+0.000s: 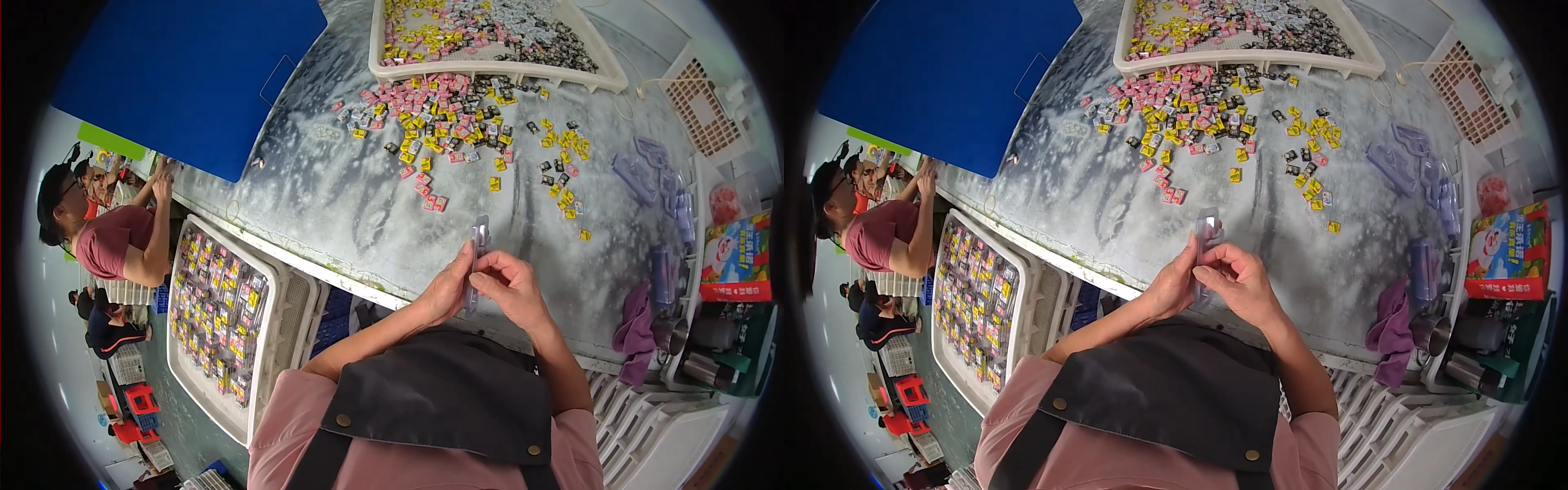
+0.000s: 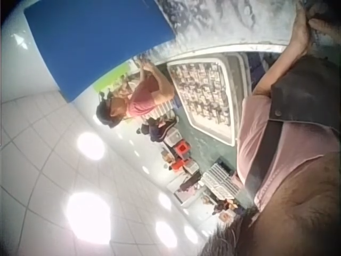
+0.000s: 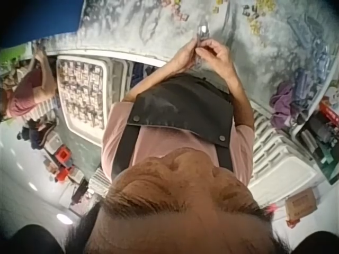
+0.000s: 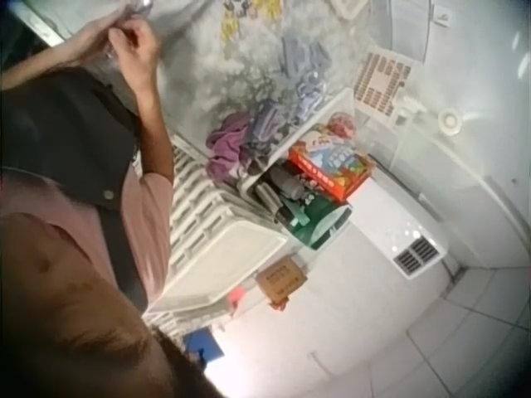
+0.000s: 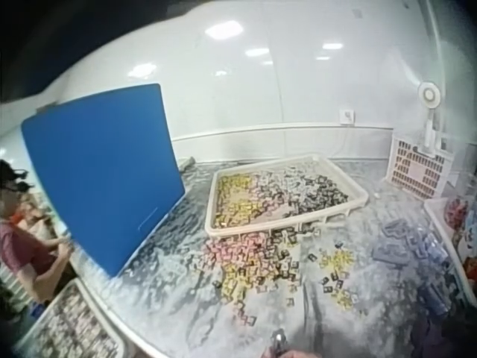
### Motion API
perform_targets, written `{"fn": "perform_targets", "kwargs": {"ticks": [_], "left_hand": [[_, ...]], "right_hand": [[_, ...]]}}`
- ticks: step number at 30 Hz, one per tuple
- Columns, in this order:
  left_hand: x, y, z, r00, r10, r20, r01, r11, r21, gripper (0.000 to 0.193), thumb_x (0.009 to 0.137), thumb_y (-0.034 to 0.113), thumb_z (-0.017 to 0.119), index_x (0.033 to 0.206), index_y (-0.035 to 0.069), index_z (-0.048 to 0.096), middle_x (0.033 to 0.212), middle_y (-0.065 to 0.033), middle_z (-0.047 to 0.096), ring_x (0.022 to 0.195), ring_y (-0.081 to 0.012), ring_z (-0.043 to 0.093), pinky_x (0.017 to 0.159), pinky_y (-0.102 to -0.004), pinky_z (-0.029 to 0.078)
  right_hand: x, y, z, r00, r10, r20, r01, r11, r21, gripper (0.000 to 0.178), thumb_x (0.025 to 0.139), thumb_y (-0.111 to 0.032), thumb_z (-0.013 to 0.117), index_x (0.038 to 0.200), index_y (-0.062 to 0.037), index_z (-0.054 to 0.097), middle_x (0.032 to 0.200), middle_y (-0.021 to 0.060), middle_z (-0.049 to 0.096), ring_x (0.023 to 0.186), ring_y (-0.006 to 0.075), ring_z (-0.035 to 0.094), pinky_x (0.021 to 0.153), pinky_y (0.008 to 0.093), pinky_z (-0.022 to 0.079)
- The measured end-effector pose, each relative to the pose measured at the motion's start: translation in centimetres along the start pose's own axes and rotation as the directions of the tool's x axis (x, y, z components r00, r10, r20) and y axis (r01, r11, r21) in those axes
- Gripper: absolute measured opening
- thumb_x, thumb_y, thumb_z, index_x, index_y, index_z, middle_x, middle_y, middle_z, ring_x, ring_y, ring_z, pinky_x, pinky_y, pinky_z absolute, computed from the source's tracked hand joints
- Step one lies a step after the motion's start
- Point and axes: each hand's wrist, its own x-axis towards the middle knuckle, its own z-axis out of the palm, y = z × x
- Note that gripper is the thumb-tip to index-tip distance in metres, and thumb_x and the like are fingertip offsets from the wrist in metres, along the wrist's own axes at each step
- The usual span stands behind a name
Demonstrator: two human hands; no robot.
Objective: Assembling and sorting small colorful plastic toy components at a factory workbench.
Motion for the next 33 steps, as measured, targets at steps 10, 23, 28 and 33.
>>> {"fn": "perform_targets", "kwargs": {"ticks": [10,23,28,33], "left_hand": [[0.1,-0.6,-1.2,0.993,-0.037,0.110,0.038,0.999,-0.009,0.061,0.106,0.051,0.029,0.144,0.005,0.041,0.128,-0.0095,0.054,0.112,-0.0178,0.053,0.095,-0.0323,0.043],[-0.1,-0.5,-0.8,0.993,-0.031,0.110,0.034,0.999,-0.023,0.063,0.106,0.052,0.027,0.151,0.008,0.034,0.125,-0.0058,0.055,0.106,-0.0146,0.052,0.090,-0.0298,0.043],[-0.1,-0.2,0.2,0.996,-0.022,0.086,0.017,0.998,0.056,0.060,0.107,0.050,0.029,0.146,0.005,0.039,0.126,-0.0055,0.054,0.111,-0.0157,0.051,0.097,-0.0321,0.041],[-0.1,-0.3,0.1,0.985,0.126,0.118,-0.160,0.927,0.340,0.066,0.104,0.059,0.027,0.150,0.012,0.028,0.140,-0.0052,0.041,0.123,-0.0169,0.044,0.102,-0.0370,0.040]], "right_hand": [[-0.1,0.3,-0.2,1.000,0.002,0.017,-0.002,1.000,0.014,0.015,0.092,-0.011,0.070,0.100,-0.0006,0.063,0.090,-0.0005,0.065,0.078,0.0047,0.058,0.070,0.0218,0.048],[-0.2,0.0,-0.3,0.999,0.039,0.004,-0.039,0.999,-0.008,0.013,0.093,-0.013,0.068,0.099,-0.0026,0.063,0.085,-0.0019,0.063,0.072,0.0049,0.056,0.065,0.0215,0.045],[0.3,-0.4,0.1,0.987,-0.050,-0.153,0.053,0.998,0.014,0.016,0.093,-0.013,0.070,0.099,-0.0004,0.063,0.082,-0.0021,0.063,0.068,0.0021,0.055,0.059,0.0198,0.045],[1.3,-1.2,0.2,0.957,-0.183,-0.225,0.156,0.979,-0.132,0.020,0.091,-0.015,0.072,0.099,0.0003,0.063,0.080,-0.0010,0.065,0.067,0.0023,0.056,0.057,0.0191,0.046]]}}
